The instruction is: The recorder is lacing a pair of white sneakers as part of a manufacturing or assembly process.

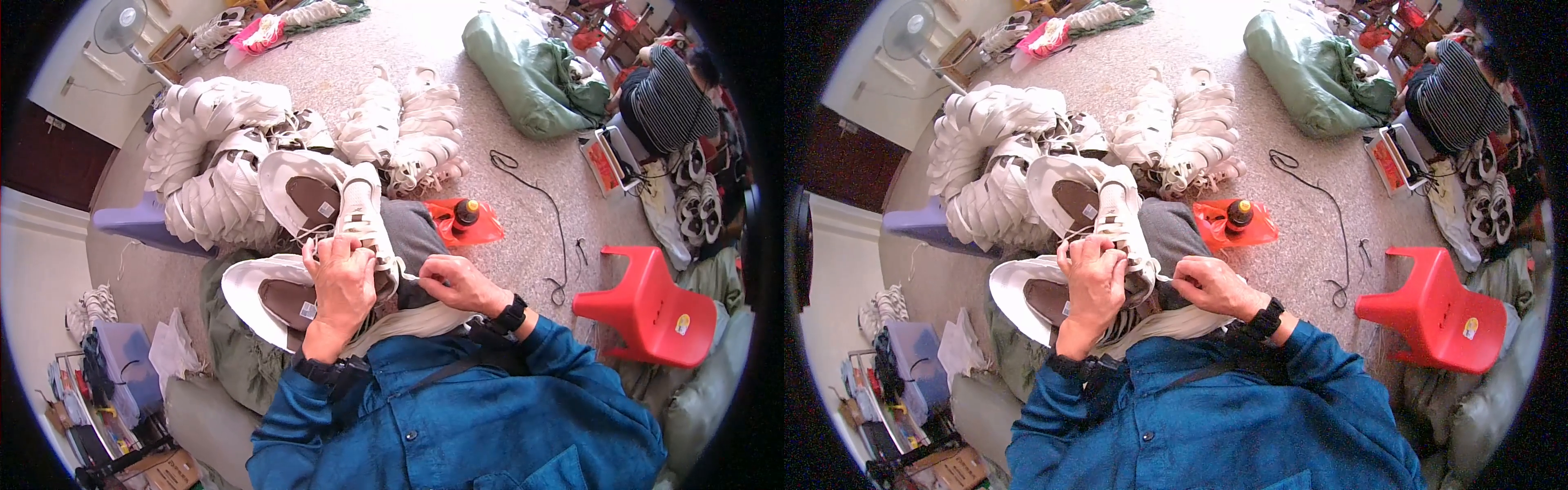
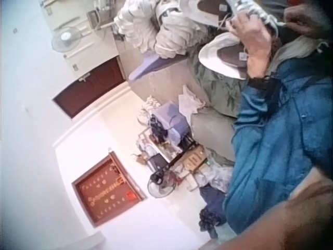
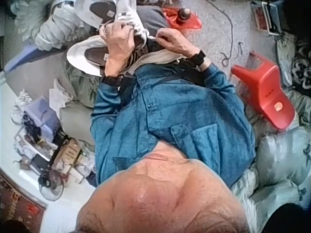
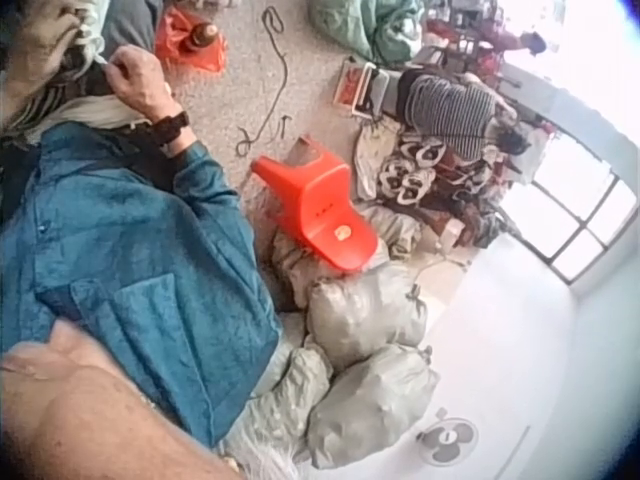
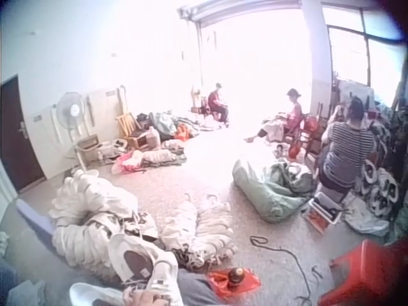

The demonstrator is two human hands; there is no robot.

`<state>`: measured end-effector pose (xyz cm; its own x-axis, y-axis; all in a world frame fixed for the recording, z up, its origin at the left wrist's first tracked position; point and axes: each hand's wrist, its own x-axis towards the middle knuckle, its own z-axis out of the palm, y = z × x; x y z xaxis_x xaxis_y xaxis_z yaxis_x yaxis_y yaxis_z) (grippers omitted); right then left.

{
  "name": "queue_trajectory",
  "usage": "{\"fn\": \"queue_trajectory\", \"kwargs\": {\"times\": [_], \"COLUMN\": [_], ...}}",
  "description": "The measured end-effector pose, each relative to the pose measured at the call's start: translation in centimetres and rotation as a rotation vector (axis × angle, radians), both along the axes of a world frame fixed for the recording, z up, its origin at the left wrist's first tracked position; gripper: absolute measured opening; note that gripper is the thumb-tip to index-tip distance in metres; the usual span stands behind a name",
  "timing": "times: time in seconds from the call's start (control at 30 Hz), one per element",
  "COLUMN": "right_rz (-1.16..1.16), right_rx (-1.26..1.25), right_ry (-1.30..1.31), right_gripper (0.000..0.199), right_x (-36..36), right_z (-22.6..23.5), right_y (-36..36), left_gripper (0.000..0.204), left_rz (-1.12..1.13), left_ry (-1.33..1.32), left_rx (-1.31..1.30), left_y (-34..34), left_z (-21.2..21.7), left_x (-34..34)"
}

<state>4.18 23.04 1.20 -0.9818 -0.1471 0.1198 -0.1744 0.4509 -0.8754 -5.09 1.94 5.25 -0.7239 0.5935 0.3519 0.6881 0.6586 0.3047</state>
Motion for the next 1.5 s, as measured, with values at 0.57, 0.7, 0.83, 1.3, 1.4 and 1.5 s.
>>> {"fn": "queue_trajectory", "kwargs": {"times": [0.57, 0.7, 0.83, 1.3, 1.4, 1.5], "right_rz": [0.037, 0.053, 0.036, 0.356, 0.299, 0.280], "right_rx": [0.057, 0.041, -0.062, 0.382, 0.525, 0.651], "right_ry": [-0.022, -0.041, 0.132, -0.008, -0.014, -0.108], "right_gripper": [0.010, 0.008, 0.007, 0.010, 0.013, 0.013], "right_x": [0.1, 0.1, -0.3, 0.4, 1.0, 1.6], "right_z": [0.7, 2.2, 5.2, 2.8, 2.5, 2.4], "right_y": [0.2, 0.0, -1.4, -3.5, -2.7, -2.2], "left_gripper": [0.015, 0.010, 0.007, 0.012, 0.010, 0.009], "left_rz": [0.146, 0.141, 0.230, 0.310, 0.319, 0.238], "left_ry": [-1.095, -0.603, -0.477, -0.757, -0.896, -0.774], "left_rx": [0.876, 0.893, 0.975, 1.085, 1.170, 0.967], "left_y": [-5.1, -4.5, -3.0, -2.8, -2.4, -2.5], "left_z": [0.7, -0.8, -1.2, -2.9, -3.9, -4.4], "left_x": [0.1, 0.2, 0.4, 0.4, 1.2, 1.6]}}
